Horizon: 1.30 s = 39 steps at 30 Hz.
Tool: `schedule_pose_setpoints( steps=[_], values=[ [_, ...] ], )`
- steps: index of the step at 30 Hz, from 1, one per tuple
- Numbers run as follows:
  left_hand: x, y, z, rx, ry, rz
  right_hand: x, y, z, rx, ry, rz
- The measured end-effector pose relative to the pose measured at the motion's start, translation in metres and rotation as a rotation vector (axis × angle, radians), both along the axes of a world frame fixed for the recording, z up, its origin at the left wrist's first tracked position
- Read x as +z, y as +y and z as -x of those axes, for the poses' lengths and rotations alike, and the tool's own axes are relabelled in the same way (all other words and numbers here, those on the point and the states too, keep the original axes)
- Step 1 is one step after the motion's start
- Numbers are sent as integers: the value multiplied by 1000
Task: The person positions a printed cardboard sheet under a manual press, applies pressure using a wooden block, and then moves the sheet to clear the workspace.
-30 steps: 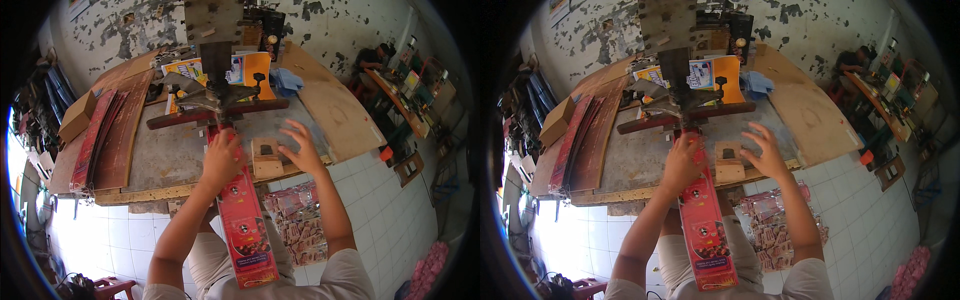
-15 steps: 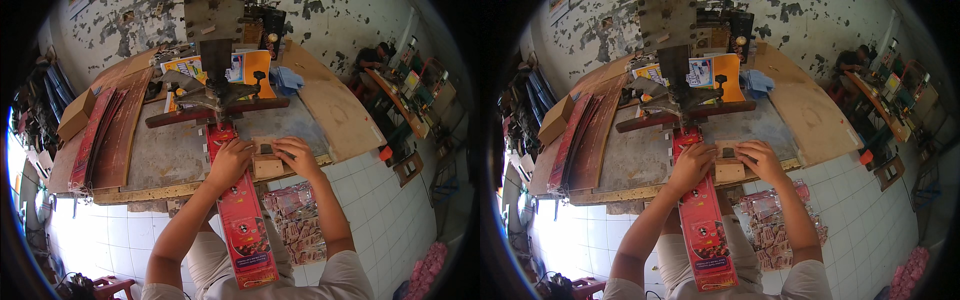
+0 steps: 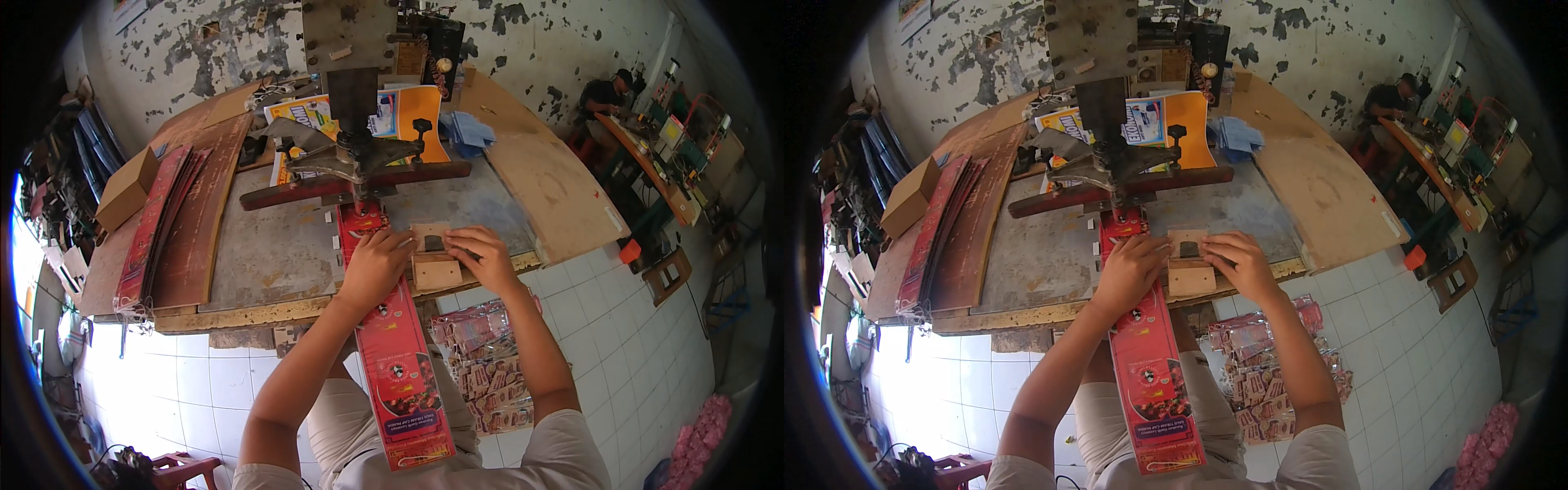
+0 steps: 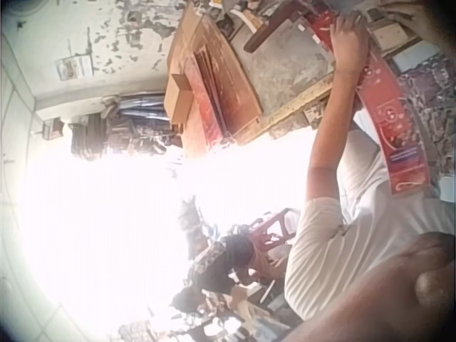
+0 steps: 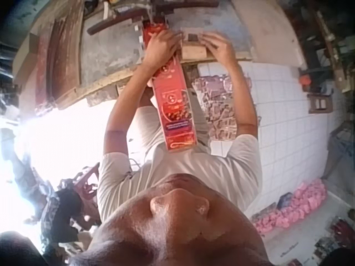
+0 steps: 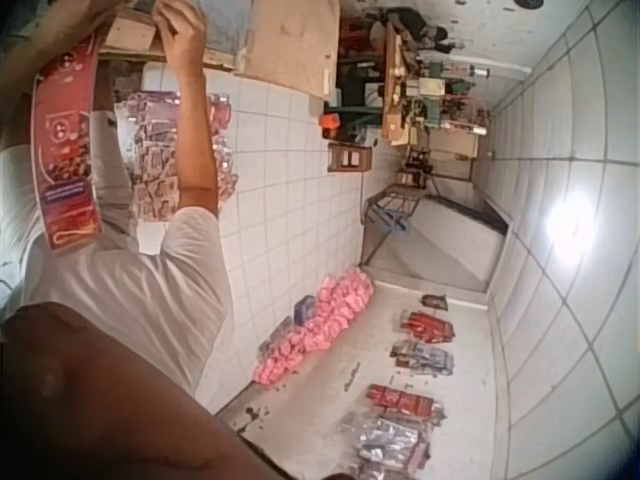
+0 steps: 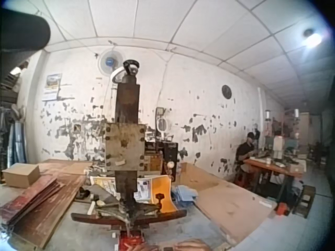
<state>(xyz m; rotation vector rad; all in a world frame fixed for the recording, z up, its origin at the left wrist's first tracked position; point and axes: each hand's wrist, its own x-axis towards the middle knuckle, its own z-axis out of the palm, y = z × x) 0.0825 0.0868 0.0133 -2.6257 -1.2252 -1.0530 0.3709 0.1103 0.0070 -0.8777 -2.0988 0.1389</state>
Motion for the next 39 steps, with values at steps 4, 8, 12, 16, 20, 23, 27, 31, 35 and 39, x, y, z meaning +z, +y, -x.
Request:
schedule_pose_setpoints(
  steps=[4, 8, 12, 16, 20, 23, 27, 31, 35, 39],
  values=[
    [-2, -1, 2, 0, 54, -21, 0, -1, 0, 17, 24, 30],
    [-3, -2, 5, 2, 73, -55, 2, -6, 5, -15, 123, 35],
    [-3, -3, 7, -8, 87, -64, -4, -3, -2, -12, 42, 18],
    [-4, -3, 8, -10, 107, -79, -4, -3, -1, -10, 42, 21],
    [-1, -4, 10, -9, 107, -71, 1, -4, -2, 11, 19, 27],
    [5, -12, 16, 3, 1, -16, 17, -20, 3, -35, 110, -11],
    [7, -53, 40, 80, -100, 142, 45, -60, 18, 52, -198, 27],
    [-12, -90, 64, 165, -91, 155, 36, -70, 29, 35, -210, 89],
    [-22, -100, 77, 212, -120, 153, 31, -71, 25, 75, -48, 152],
    [-25, -103, 80, 245, -100, 146, 42, -85, 42, 159, 22, 177]
  ],
)
